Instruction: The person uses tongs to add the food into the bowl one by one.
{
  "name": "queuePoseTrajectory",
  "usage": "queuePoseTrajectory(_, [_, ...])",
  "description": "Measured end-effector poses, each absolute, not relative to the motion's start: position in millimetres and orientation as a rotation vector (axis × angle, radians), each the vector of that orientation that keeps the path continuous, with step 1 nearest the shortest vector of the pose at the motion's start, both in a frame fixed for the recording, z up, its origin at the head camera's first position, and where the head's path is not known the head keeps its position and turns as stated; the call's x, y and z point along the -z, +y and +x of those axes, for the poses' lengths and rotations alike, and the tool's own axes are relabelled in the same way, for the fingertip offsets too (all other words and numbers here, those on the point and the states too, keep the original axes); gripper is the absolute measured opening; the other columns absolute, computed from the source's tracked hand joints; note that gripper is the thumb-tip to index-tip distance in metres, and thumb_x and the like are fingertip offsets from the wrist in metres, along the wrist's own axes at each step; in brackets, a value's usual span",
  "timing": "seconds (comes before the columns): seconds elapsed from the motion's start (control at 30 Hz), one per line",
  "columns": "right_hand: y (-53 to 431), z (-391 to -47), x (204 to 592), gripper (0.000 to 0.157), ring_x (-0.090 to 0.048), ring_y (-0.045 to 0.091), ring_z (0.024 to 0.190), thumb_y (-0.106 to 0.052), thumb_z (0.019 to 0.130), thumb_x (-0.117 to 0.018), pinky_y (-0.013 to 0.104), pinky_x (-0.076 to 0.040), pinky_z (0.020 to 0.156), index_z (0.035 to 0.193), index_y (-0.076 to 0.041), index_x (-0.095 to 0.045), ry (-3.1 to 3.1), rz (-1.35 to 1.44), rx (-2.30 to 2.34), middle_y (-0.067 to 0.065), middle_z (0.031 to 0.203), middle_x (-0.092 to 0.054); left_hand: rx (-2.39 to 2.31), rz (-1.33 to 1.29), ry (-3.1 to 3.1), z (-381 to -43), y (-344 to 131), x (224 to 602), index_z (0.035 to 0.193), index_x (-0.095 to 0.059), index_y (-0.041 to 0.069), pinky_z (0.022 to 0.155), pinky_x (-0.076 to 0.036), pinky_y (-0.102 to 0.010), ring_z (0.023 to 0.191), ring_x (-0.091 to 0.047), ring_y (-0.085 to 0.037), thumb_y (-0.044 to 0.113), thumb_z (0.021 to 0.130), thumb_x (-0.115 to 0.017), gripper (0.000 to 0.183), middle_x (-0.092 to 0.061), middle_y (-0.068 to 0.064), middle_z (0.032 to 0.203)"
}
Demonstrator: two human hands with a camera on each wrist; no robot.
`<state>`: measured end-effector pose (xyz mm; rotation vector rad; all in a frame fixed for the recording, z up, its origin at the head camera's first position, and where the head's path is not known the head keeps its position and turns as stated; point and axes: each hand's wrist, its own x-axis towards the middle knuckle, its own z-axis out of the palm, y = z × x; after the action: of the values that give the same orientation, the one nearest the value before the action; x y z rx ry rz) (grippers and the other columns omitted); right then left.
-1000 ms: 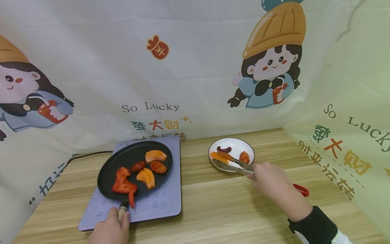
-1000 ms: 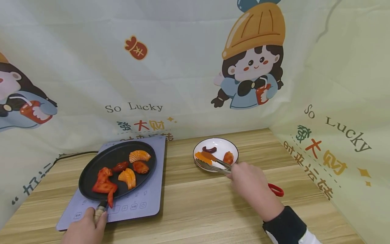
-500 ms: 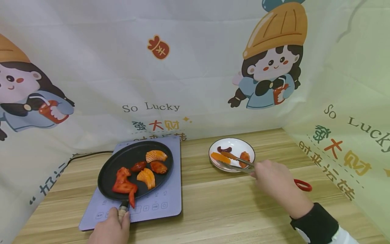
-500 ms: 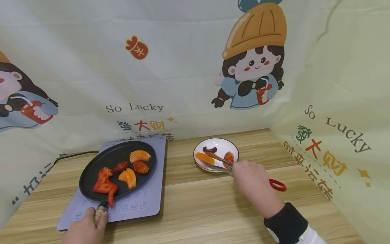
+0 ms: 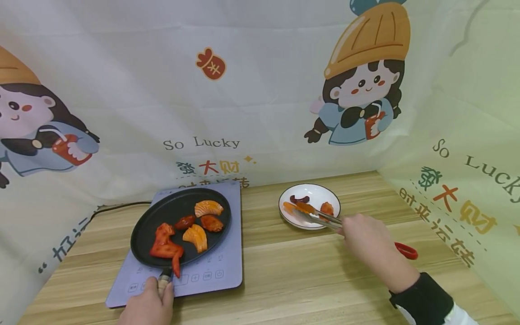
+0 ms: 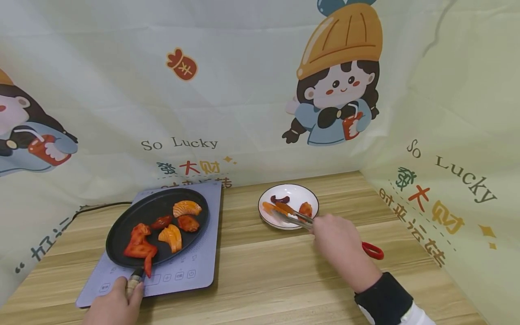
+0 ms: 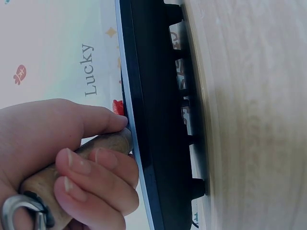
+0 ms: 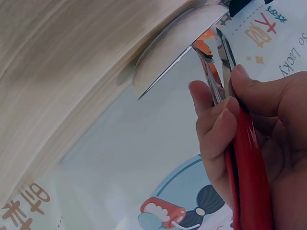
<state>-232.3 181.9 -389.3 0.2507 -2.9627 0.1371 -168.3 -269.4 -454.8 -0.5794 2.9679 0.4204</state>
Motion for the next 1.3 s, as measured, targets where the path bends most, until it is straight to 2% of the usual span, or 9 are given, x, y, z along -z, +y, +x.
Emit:
queuePoseTrajectory(0.27, [182.9,-233.8,393.0,0.022,-0.048,0.02,0.06,-0.024,0.101,-0.074,0.036,-0.038,0.053,0.09,-0.005,-0.074,-2.989,0.225,-0.151,0.003,0.07,-0.056,-0.455,-0.552,2.976,-158.9,-255.6,432.5,0.111,-0.053,-0.006,0.061,-0.044,-0.045,0.066,-0.057,-0.031,0.038,0.107,-0.053,0.044,-0.059,-0.017,0.074])
queuePoseTrajectory(0.67, [178.7,-237.5,390.9,0.025,-0.049,0.021,0.06,-0.025,0.104,-0.07,0.036,-0.038,0.054,0.088,-0.006,-0.074,-3.021,0.215,-0.226,0.004,0.07,-0.054,-0.448,-0.548,2.989,-161.1,-258.6,438.3,0.111,-0.053,-0.005,0.06,-0.044,-0.045,0.065,-0.056,-0.031,0.038,0.107,-0.054,0.044,-0.059,-0.017,0.073])
queuePoseTrajectory(0.83, [169.2,-241.5,381.9,0.022,-0.049,0.021,0.061,-0.022,0.102,-0.071,0.036,-0.037,0.054,0.09,-0.005,-0.075,-3.002,0.225,-0.213,0.004,0.07,-0.056,-0.435,-0.562,3.031,-172.1,-275.9,467.8,0.11,-0.054,-0.001,0.057,-0.042,-0.045,0.062,-0.056,-0.03,0.047,0.107,-0.053,0.048,-0.058,-0.016,0.071])
queuePoseTrajectory(0.93, [160.5,-245.0,373.2,0.014,-0.05,0.021,0.061,-0.018,0.099,-0.073,0.034,-0.035,0.052,0.098,-0.006,-0.079,-3.004,0.236,-0.209,0.004,0.071,-0.058,-0.439,-0.562,3.044,-174.9,-282.2,476.9,0.11,-0.053,0.0,0.056,-0.042,-0.046,0.062,-0.057,-0.031,0.05,0.106,-0.052,0.05,-0.058,-0.017,0.071])
queuePoseTrajectory(1.03, [150.1,-250.0,364.9,0.016,-0.051,0.021,0.062,-0.02,0.101,-0.071,0.033,-0.034,0.052,0.095,-0.007,-0.078,-3.012,0.244,-0.22,0.004,0.07,-0.058,-0.439,-0.575,3.022,-170.3,-275.2,465.0,0.111,-0.052,-0.001,0.058,-0.044,-0.047,0.063,-0.057,-0.031,0.044,0.107,-0.052,0.045,-0.059,-0.018,0.071])
queuePoseTrajectory(1.07, [146.2,-252.2,362.3,0.018,-0.051,0.02,0.062,-0.021,0.102,-0.07,0.033,-0.034,0.052,0.095,-0.006,-0.078,-3.015,0.247,-0.225,0.003,0.07,-0.058,-0.435,-0.568,3.026,-169.6,-274.9,464.0,0.11,-0.052,-0.001,0.058,-0.043,-0.047,0.063,-0.057,-0.031,0.051,0.108,-0.047,0.052,-0.058,-0.018,0.071])
queuePoseTrajectory(1.23, [126.6,-260.7,354.0,0.026,-0.052,0.021,0.062,-0.028,0.105,-0.067,0.033,-0.035,0.053,0.092,-0.007,-0.076,-3.012,0.271,-0.256,0.004,0.069,-0.058,-0.446,-0.554,3.013,-165.8,-269.3,454.7,0.111,-0.052,-0.003,0.059,-0.044,-0.047,0.064,-0.057,-0.031,0.051,0.108,-0.046,0.054,-0.059,-0.018,0.072])
queuePoseTrajectory(1.27, [122.8,-261.7,353.0,0.026,-0.052,0.021,0.063,-0.029,0.105,-0.067,0.033,-0.035,0.053,0.093,-0.007,-0.076,-3.007,0.279,-0.261,0.004,0.07,-0.058,-0.443,-0.556,3.008,-165.8,-268.4,453.6,0.112,-0.052,-0.003,0.059,-0.044,-0.046,0.064,-0.057,-0.031,0.05,0.108,-0.047,0.053,-0.059,-0.018,0.072])
queuePoseTrajectory(1.3, [119.2,-262.8,352.5,0.027,-0.052,0.022,0.063,-0.029,0.105,-0.067,0.034,-0.036,0.053,0.093,-0.007,-0.075,-3.003,0.288,-0.264,0.004,0.069,-0.057,-0.451,-0.554,2.996,-164.8,-265.9,449.5,0.113,-0.052,-0.004,0.06,-0.045,-0.047,0.065,-0.058,-0.032,0.042,0.107,-0.052,0.046,-0.06,-0.018,0.073])
